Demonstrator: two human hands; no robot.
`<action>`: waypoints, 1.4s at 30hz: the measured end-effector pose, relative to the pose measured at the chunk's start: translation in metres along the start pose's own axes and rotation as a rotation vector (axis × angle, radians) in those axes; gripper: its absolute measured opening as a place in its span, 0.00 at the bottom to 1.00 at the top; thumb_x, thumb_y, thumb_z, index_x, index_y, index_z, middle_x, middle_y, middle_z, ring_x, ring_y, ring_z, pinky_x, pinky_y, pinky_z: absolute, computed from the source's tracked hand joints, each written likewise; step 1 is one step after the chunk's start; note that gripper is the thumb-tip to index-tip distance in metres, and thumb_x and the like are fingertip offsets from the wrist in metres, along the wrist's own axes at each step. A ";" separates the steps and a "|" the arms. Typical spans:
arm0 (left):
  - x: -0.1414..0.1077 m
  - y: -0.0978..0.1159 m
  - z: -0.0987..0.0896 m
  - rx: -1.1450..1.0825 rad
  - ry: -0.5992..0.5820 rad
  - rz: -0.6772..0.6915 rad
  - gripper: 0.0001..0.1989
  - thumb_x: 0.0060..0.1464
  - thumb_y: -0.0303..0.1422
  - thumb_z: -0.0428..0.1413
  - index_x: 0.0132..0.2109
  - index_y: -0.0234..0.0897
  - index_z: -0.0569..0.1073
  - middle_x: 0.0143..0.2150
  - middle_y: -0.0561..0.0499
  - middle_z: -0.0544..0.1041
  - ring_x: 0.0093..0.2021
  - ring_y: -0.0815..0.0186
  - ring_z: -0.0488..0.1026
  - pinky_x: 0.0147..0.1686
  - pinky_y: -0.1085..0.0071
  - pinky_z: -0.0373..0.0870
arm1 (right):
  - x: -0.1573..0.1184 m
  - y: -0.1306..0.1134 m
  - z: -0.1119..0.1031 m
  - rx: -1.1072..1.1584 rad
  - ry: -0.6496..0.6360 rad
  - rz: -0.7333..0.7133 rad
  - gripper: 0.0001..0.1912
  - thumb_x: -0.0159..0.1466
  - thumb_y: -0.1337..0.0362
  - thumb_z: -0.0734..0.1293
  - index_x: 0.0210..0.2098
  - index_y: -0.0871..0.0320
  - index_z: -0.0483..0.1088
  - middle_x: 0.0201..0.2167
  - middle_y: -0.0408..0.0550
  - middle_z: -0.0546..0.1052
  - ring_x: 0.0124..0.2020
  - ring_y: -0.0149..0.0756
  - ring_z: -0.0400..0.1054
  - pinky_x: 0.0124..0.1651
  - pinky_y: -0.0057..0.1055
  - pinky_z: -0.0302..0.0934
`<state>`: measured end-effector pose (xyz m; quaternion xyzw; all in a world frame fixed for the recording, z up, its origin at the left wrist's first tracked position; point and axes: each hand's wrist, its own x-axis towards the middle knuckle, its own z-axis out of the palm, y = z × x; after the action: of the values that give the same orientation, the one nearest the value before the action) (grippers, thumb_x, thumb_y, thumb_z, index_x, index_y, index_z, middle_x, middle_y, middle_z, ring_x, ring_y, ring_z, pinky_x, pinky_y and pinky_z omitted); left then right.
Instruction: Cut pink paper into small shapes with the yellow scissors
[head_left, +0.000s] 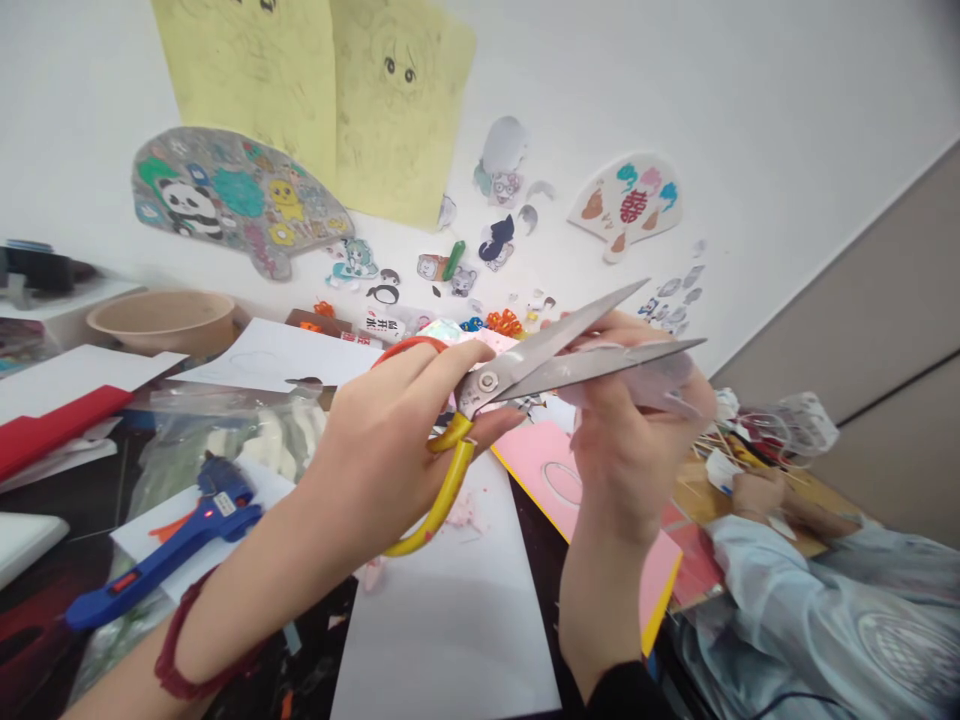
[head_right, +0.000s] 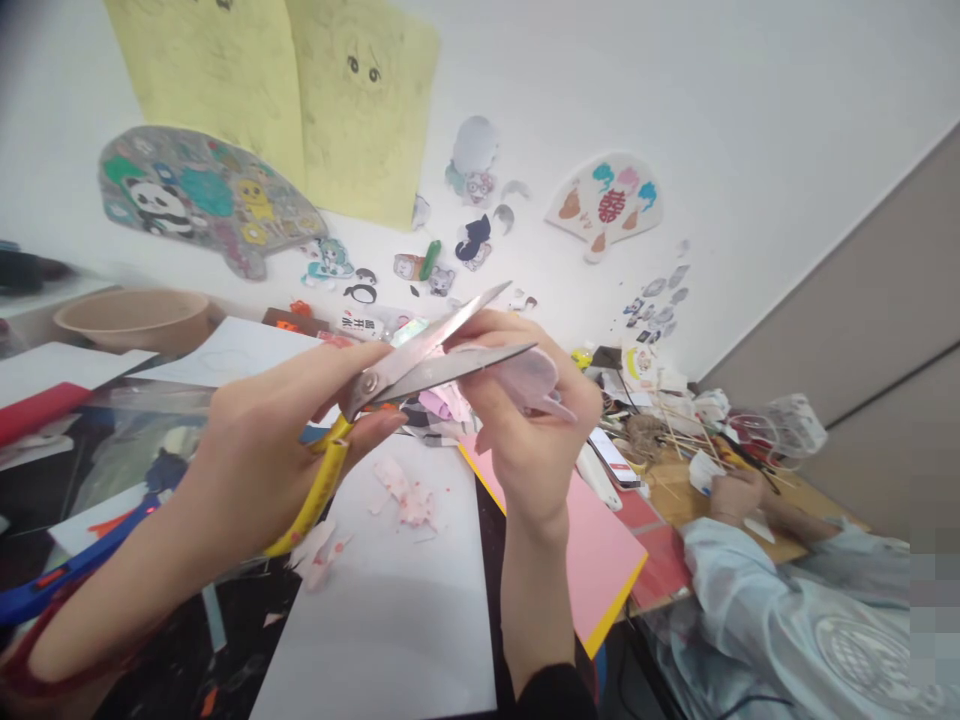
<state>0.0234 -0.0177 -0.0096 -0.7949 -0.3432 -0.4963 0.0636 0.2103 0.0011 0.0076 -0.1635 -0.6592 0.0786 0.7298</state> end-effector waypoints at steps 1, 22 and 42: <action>-0.001 0.000 0.000 0.017 0.010 0.013 0.16 0.68 0.42 0.55 0.53 0.35 0.74 0.33 0.50 0.74 0.32 0.62 0.71 0.31 0.68 0.63 | 0.000 0.000 0.000 0.001 0.009 -0.005 0.05 0.60 0.68 0.76 0.35 0.50 0.82 0.37 0.42 0.83 0.41 0.38 0.79 0.42 0.38 0.75; 0.000 -0.001 0.001 0.019 0.001 0.060 0.12 0.68 0.41 0.56 0.49 0.37 0.75 0.33 0.51 0.78 0.31 0.65 0.74 0.28 0.70 0.62 | -0.001 -0.011 -0.001 -0.055 0.028 0.013 0.10 0.59 0.75 0.74 0.33 0.51 0.81 0.36 0.43 0.82 0.42 0.40 0.79 0.44 0.38 0.78; 0.000 -0.001 -0.002 -0.064 -0.065 0.019 0.12 0.68 0.43 0.55 0.41 0.40 0.74 0.29 0.53 0.75 0.29 0.64 0.73 0.26 0.69 0.60 | -0.001 -0.008 -0.007 -0.087 0.004 -0.039 0.05 0.60 0.70 0.76 0.32 0.52 0.80 0.35 0.43 0.83 0.37 0.39 0.80 0.36 0.38 0.76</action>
<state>0.0214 -0.0179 -0.0088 -0.8154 -0.3213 -0.4804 0.0317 0.2160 -0.0071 0.0089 -0.1821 -0.6638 0.0352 0.7246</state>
